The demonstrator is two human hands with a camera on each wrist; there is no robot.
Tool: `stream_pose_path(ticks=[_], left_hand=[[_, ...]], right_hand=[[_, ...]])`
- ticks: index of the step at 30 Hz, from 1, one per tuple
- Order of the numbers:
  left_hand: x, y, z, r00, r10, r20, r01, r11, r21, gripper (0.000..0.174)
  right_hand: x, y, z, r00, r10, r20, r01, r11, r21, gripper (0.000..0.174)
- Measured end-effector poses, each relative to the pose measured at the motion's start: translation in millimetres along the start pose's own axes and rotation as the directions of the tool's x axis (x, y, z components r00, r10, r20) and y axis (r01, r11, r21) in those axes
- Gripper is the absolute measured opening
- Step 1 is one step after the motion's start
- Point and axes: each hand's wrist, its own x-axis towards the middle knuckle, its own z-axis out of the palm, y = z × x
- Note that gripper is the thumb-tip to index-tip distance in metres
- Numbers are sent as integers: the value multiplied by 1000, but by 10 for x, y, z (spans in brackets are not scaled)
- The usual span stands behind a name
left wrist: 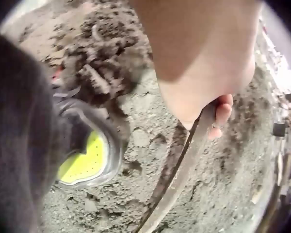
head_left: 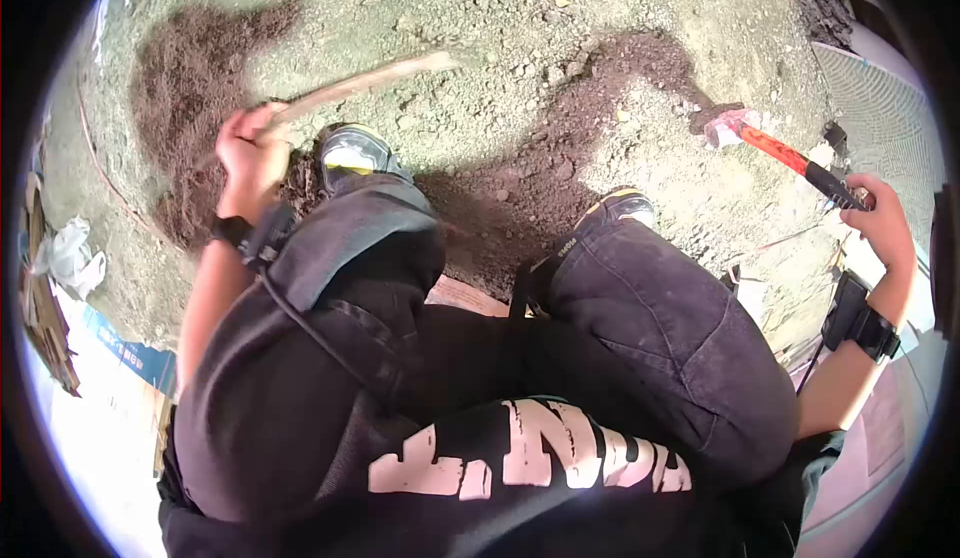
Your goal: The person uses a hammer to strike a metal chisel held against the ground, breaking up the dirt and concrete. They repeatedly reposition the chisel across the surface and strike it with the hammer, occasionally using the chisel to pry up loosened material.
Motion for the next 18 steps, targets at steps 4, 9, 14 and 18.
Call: stream_pose_path(ticks=[4,9,14,18], left_hand=[[-371,-538,730,994,-20,109,-32,888,459,25],[-508,-21,1400,869,-44,493,-197,883,426,28],[-606,571,1451,852,334,404,-466,835,293,31],[-429,761,1090,815,261,517,-415,886,209,32]], right_hand=[[9,20,3,1000,15,1,-15,1000,-18,42],[-50,-41,17,1000,10,-14,-11,999,-44,41],[-10,78,17,999,27,27,-28,999,18,41],[3,18,-19,1000,10,12,-10,1000,-1,43]])
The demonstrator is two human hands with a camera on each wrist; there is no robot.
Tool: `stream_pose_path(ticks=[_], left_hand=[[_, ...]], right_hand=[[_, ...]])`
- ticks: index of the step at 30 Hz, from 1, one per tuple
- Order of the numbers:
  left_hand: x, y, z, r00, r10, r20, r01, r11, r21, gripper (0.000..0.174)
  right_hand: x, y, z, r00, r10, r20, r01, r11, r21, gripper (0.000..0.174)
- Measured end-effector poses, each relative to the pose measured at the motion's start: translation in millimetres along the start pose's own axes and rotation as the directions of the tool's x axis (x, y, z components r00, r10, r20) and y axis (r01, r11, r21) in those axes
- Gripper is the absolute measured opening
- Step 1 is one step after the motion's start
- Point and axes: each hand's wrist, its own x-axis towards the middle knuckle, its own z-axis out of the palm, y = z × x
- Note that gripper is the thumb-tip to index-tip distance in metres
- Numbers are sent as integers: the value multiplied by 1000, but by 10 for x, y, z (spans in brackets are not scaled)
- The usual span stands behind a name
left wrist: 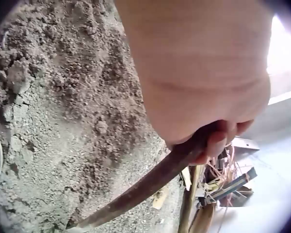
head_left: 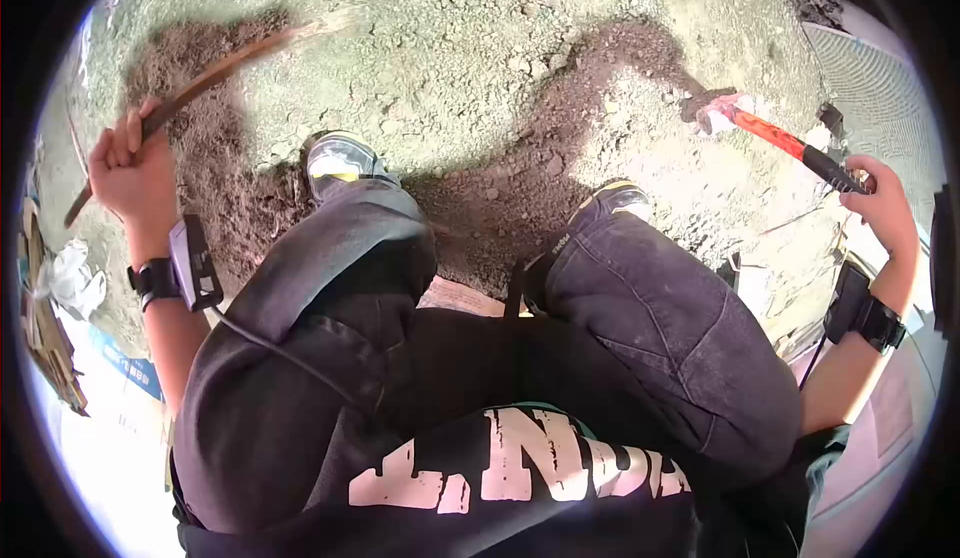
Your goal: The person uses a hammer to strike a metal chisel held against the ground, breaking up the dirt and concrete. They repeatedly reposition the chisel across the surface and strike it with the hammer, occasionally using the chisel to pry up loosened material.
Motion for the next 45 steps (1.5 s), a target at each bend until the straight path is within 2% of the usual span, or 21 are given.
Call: stream_pose_path(ticks=[5,9,13,14,16,17,19,21,23,24,25,26,29,31,33,35,38,40,41,42,45], left_hand=[[-140,-94,-176,996,35,-82,-37,999,-27,32],[-249,-262,-52,994,-104,-32,104,994,23,30],[-133,-418,-21,998,-33,-57,33,999,13,31],[-132,-511,24,976,-7,-219,24,997,74,29],[-176,-737,-304,965,-123,-231,92,986,-141,25],[-190,-853,-554,974,-225,-38,192,899,-393,23],[-320,-1007,-235,834,-242,-495,145,963,-227,16],[-396,-1055,-496,869,-382,-315,248,886,-391,12],[-407,-964,-158,842,-357,-405,237,918,-317,18],[-340,-816,-202,894,-230,-383,201,973,-115,23],[-328,-645,-141,962,-255,-102,239,960,-142,23],[-249,-520,99,944,-71,-323,122,983,141,25],[12,57,-6,973,-110,-205,99,993,-61,25],[36,87,37,979,-69,-192,62,997,-46,25],[-1,-226,50,970,37,-241,2,987,161,24],[-77,-485,-123,990,-26,-137,25,1000,-12,21],[-191,-823,-256,848,-84,-524,197,967,164,16],[-356,-1069,-571,821,-281,-497,332,943,14,13],[-429,-1192,-577,854,-430,-292,367,897,-247,12],[-462,-1254,-239,789,-358,-499,396,918,-32,13],[-322,-957,143,884,-268,-384,306,951,42,17]], right_hand=[[-7,-68,-12,1000,17,-25,-19,998,-54,46],[73,114,-7,1000,-4,-25,3,999,-47,46],[58,79,4,997,-39,-65,35,997,-70,46],[66,17,-5,1000,17,-22,-18,998,-62,46],[131,48,-33,1000,8,6,-8,998,-54,46],[166,104,-27,1000,11,22,-10,999,-44,47],[212,200,-23,999,-23,-40,22,1000,-12,49],[303,217,-64,999,-43,-29,41,997,-59,51],[328,205,-106,999,-34,40,39,993,-116,52],[302,125,-101,999,-28,26,31,990,-141,53],[283,61,-95,1000,-24,14,26,986,-167,53],[264,39,-85,1000,-22,-13,19,983,-184,52],[269,83,-82,997,-72,-4,70,983,-172,52],[341,216,-79,995,-97,11,97,981,-169,52],[363,297,-109,984,-178,17,177,951,-255,52],[268,124,-97,992,-124,-1,120,964,-239,52],[206,34,-85,997,-78,-22,72,975,-210,52],[217,-6,-89,998,-61,-24,54,977,-206,53],[233,13,-93,998,-59,-32,51,979,-199,53],[251,56,-88,998,-54,-32,47,981,-188,54],[170,-5,-66,998,-55,-13,52,983,-178,52]])
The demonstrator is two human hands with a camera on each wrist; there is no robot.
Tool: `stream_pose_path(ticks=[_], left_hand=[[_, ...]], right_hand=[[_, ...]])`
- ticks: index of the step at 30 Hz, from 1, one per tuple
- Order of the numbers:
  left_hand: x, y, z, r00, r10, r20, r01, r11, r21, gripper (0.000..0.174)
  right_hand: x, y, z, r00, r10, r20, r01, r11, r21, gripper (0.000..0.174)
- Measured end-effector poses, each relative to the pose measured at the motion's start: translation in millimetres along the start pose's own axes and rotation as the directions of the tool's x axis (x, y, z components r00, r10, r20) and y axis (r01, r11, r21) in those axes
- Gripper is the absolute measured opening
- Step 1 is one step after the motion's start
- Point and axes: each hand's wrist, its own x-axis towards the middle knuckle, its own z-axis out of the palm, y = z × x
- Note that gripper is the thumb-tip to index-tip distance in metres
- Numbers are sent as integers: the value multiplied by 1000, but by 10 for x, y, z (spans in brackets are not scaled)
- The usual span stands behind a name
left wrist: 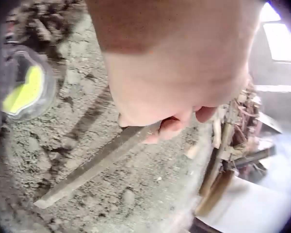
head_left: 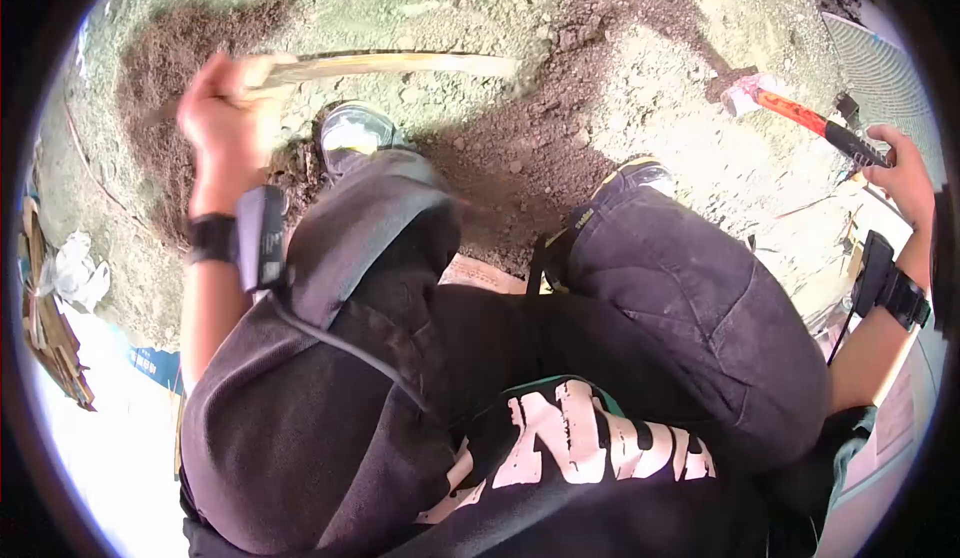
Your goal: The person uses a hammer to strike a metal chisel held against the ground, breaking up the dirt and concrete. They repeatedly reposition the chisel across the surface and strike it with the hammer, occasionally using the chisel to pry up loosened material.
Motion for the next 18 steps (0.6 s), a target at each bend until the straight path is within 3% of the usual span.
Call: stream_pose_path(ticks=[2,4,6,8,10,11,12,14,18], left_hand=[[28,389,220,911,32,411,4,996,-86,21],[39,798,465,929,67,365,-17,990,-138,24],[60,1083,513,898,131,419,-91,989,-114,25],[38,1117,505,895,184,407,-162,983,-88,26],[74,993,489,922,353,157,-362,932,32,27],[22,873,520,933,343,111,-350,935,48,29],[68,809,413,951,292,105,-292,956,-17,31],[106,706,234,941,315,121,-296,943,-151,33],[124,677,-15,951,305,57,-286,932,-223,33]], right_hand=[[0,-15,-44,999,-20,-31,20,1000,10,50],[-23,-26,9,994,-69,-87,66,997,-34,51],[-76,-125,21,989,-86,-119,79,995,-61,52],[-133,-369,-83,987,143,70,-147,988,43,54],[-137,-169,-4,995,2,-99,-2,1000,0,54],[-120,-111,-2,996,-63,-60,60,997,-43,52],[-144,-85,17,984,-124,-128,111,988,-104,52],[-211,-283,-48,996,-46,-77,40,996,-76,52],[-255,-349,-66,994,-33,-103,25,997,-79,53]])
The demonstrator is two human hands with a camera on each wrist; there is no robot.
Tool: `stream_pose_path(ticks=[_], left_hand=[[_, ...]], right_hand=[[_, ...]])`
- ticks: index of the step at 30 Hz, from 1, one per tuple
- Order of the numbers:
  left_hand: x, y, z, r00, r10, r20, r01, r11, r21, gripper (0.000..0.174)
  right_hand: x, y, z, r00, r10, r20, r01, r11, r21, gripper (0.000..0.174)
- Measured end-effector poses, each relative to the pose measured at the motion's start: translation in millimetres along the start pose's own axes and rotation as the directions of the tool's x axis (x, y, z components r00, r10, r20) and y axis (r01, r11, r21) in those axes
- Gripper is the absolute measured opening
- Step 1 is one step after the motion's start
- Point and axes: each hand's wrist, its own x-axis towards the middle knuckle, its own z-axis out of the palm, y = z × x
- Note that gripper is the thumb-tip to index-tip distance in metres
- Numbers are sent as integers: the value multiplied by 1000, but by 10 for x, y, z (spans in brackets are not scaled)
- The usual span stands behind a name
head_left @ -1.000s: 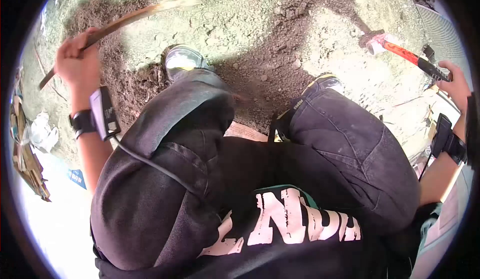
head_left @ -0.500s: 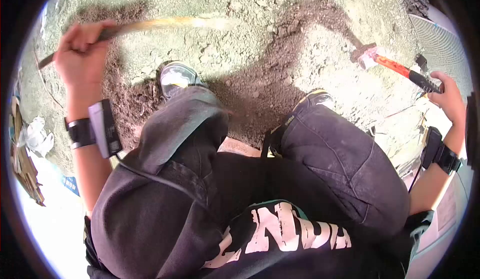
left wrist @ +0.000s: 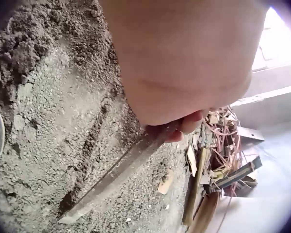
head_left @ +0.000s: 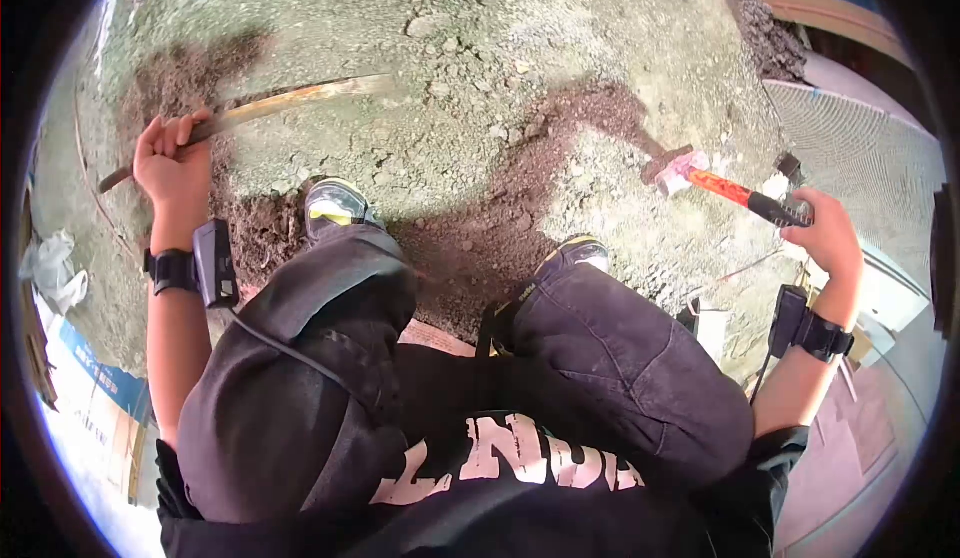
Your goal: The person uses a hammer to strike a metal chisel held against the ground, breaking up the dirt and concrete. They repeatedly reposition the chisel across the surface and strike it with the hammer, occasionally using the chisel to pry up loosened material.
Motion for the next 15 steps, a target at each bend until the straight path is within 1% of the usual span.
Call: stream_pose_path(ticks=[2,3,4,5,6,7,8,9,10,11,12,14,15], left_hand=[[22,29,-57,994,-103,29,105,992,-77,33],[-62,13,76,996,-63,-57,61,998,-29,32],[-119,31,180,996,-64,-58,62,998,-26,32],[-181,59,266,999,-35,26,34,998,55,32],[-224,95,305,994,-12,107,-2,991,133,32],[-146,213,245,954,-116,276,91,991,103,32],[-147,239,258,956,-112,272,87,991,103,32],[-181,222,366,948,-98,302,41,981,191,32],[-217,182,461,939,-88,333,-8,961,277,33],[-260,106,511,916,-101,389,-17,957,288,31],[-324,20,588,915,-100,390,-18,958,287,31],[-429,-143,750,909,-9,417,-186,887,423,29],[-453,-174,790,880,-15,475,-221,872,437,31]], right_hand=[[12,-60,-37,1000,7,-3,-7,1000,12,54],[9,-92,-58,1000,26,14,-26,1000,4,54],[-4,-104,-57,998,51,39,-51,999,-7,55],[4,-46,-24,999,39,29,-40,998,40,55],[4,-3,14,999,37,39,-38,999,35,55],[-1,27,46,999,32,-7,-32,998,45,55],[-1,33,60,998,28,-59,-24,998,59,54],[4,15,37,999,44,-10,-43,998,46,54],[8,4,28,999,40,-15,-39,998,48,54],[-2,5,23,998,56,15,-57,998,40,55],[-23,17,20,996,74,47,-76,997,31,56],[-30,145,97,999,49,13,-50,998,41,56],[-48,152,96,999,50,15,-51,998,44,56]])
